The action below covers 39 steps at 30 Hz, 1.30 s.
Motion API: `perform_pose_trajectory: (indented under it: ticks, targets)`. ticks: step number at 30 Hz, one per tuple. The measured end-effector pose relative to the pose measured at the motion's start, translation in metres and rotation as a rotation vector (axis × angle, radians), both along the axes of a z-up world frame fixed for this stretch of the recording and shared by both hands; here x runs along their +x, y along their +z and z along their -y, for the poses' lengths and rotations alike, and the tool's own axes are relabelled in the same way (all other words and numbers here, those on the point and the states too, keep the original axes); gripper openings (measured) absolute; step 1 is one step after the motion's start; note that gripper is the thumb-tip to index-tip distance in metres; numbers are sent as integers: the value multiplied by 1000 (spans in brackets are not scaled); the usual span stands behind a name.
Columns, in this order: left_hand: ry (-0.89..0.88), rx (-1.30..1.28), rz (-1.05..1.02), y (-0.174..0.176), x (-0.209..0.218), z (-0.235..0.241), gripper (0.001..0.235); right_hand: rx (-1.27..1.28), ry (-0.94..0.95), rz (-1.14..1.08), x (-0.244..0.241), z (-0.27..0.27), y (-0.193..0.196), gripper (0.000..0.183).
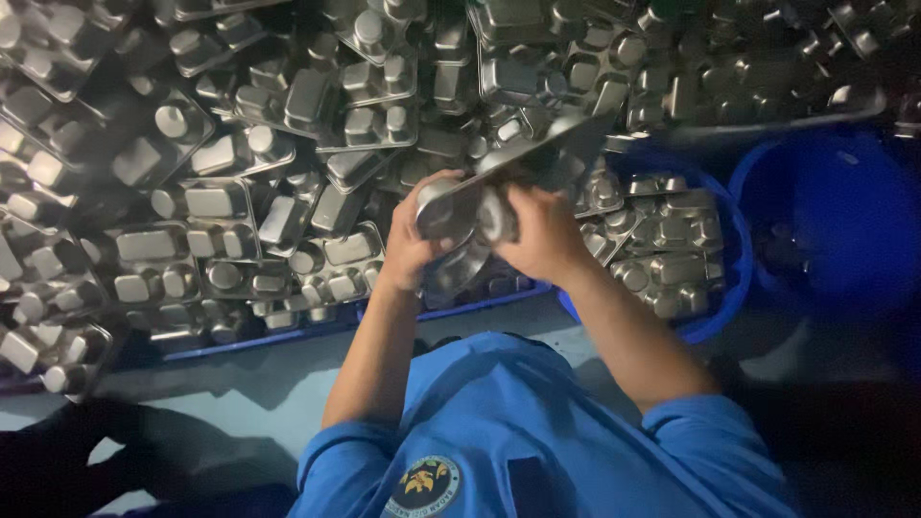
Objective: The person repeatedly picks up stainless steel compartmentalized trays from a blue crate, wipes them with a cloth, and places them into a stack. The person handles the trays one at a time, wiping both sides before stacking.
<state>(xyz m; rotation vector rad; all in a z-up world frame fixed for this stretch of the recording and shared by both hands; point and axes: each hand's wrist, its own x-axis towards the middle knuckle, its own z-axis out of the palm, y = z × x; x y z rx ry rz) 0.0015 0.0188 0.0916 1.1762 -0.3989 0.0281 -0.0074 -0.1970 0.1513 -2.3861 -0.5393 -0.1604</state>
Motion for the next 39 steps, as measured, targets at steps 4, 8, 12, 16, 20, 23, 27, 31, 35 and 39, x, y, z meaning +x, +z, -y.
perform_pose_trajectory:
  ticks: [4, 8, 12, 16, 20, 23, 27, 31, 35, 39]
  targets:
    - [27, -38, -59, -34, 13, -13, 87, 727, -90, -215, 11, -6, -8, 44]
    - [224, -128, -224, -75, 22, -27, 85, 1222, 56, -154, 24, 12, -2, 50]
    - [127, -300, -191, -68, 7, -27, 85, 211, -138, 351, 44, 36, -4, 33]
    - [35, -124, 27, -25, 1, -15, 89, 46, 13, 550, 64, 45, -26, 64]
    - [50, -67, -7, -20, -7, -9, 94, 159, -58, 224, 84, 65, -58, 51]
    - [47, -116, -134, -46, 2, -9, 87, 643, -46, -224, 101, 83, -81, 47]
    - [105, -326, -373, -99, 8, -12, 75, 1458, -28, -658, 103, 111, -97, 45]
    - [178, -625, -479, -135, 3, -9, 62, 1338, 88, -363, 87, 138, -88, 46]
    - [184, -832, -533, -152, 1, 8, 57, 615, -31, -60, 50, 109, -93, 55]
    - [395, -471, -401, -141, 17, 20, 67, 2, -24, 304, 12, 47, -111, 103]
